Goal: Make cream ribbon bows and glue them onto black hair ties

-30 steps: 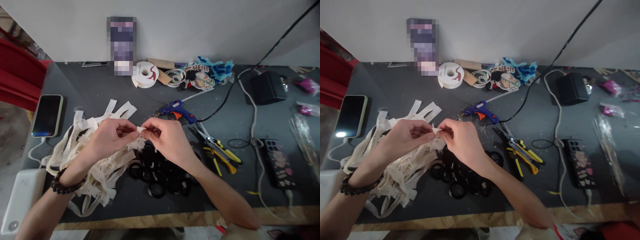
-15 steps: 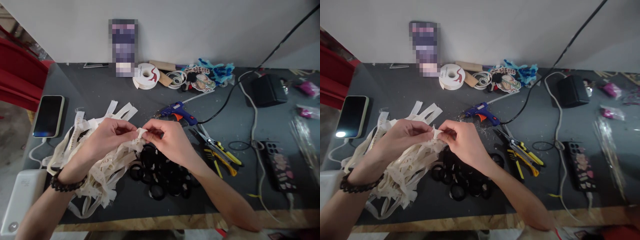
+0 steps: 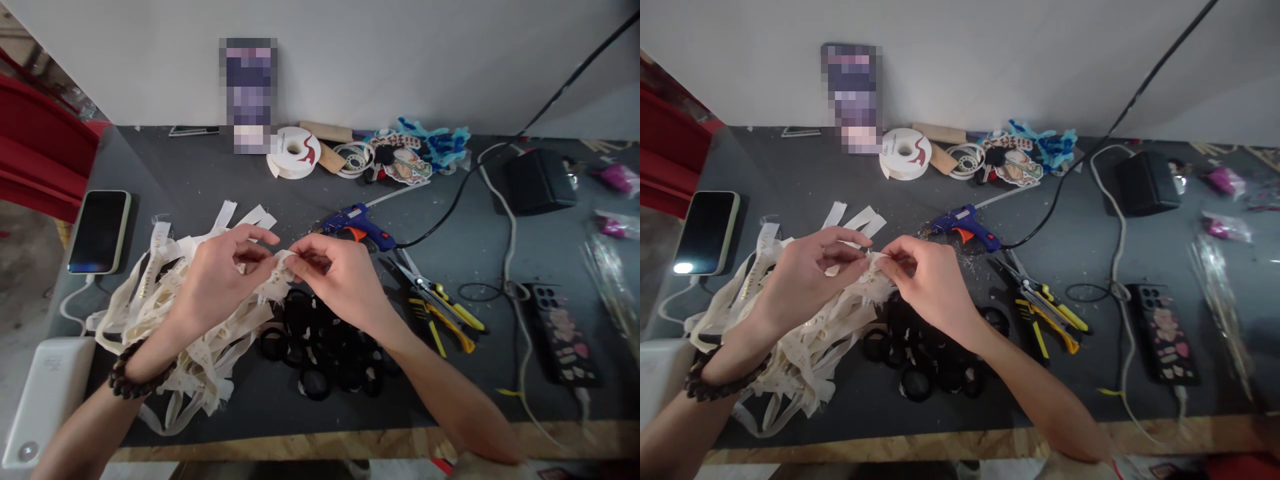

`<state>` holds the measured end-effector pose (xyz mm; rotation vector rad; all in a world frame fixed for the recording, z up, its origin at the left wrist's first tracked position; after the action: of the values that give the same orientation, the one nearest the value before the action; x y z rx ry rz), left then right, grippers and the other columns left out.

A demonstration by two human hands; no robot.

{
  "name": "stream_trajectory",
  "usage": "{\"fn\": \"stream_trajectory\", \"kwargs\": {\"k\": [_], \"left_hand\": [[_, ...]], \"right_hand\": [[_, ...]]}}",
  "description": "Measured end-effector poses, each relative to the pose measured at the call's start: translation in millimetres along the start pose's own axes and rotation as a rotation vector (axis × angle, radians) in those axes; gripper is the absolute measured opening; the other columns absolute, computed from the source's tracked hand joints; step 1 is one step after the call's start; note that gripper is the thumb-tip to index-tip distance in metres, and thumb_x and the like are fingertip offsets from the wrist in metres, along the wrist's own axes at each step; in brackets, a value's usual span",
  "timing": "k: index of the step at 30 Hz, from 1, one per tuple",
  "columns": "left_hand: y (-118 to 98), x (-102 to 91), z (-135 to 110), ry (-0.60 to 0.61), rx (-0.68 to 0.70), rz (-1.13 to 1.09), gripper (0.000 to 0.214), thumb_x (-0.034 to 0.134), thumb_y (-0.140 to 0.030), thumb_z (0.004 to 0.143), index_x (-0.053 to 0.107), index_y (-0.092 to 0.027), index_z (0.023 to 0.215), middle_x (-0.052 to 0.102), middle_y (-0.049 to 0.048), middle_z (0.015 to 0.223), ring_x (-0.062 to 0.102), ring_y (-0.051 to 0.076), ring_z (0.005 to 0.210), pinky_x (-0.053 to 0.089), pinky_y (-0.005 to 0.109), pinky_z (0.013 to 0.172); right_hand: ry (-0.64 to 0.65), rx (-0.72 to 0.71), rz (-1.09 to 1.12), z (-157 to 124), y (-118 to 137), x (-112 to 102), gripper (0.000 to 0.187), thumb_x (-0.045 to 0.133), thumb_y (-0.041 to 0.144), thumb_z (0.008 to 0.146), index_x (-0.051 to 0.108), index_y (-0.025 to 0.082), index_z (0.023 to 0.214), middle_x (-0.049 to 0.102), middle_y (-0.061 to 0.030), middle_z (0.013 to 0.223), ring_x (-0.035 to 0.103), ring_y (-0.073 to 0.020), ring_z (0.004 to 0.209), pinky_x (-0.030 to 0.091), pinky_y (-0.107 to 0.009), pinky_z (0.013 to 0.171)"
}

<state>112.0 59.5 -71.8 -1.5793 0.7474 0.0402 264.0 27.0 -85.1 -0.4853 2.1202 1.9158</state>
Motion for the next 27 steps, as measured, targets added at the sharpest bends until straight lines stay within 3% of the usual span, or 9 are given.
{"fn": "stream_trajectory", "kwargs": {"k": [5,15,27], "left_hand": [[-6.0,3.8,-0.6,0.018,0.032,-0.007,0.004,0.068,-0.023,0.091,0.069,-0.019,0.09,0.077,0.0005,0.085,0.072,0.014,0.078,0.055,0.023,0.072],[-1.3,4.4,-1.2,-0.017,0.046,0.012,0.016,0.068,-0.029,0.094,0.08,-0.022,0.102,0.081,0.0018,0.097,0.075,0.018,0.087,0.058,0.027,0.077],[-3.9,13.7,0.2,0.101,0.0,-0.116,0.009,0.071,-0.025,0.09,0.075,-0.017,0.09,0.078,0.0019,0.088,0.072,0.016,0.082,0.058,0.025,0.077]], "right_hand": [[0.039,0.052,0.046,1.5,-7.4,3.8,0.014,0.068,0.034,0.095,0.071,0.02,0.091,0.074,-0.001,0.076,0.071,-0.0172,0.069,0.053,-0.029,0.068],[0.031,0.086,0.098,1.0,-15.7,6.3,0.015,0.068,0.035,0.095,0.068,0.021,0.092,0.074,-0.0012,0.077,0.071,-0.0166,0.069,0.052,-0.029,0.068],[-0.058,-0.002,-0.066,-2.4,-3.3,0.7,0.018,0.064,0.039,0.098,0.066,0.022,0.092,0.075,-0.0008,0.08,0.071,-0.0167,0.072,0.048,-0.029,0.07]]}}
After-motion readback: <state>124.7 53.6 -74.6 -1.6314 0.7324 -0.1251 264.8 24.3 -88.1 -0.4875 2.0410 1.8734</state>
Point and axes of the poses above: each hand's wrist, its own z-axis towards the middle knuckle, its own x-axis out of the palm, y = z × x, the point moved 10 cm from there along z, towards the middle knuckle
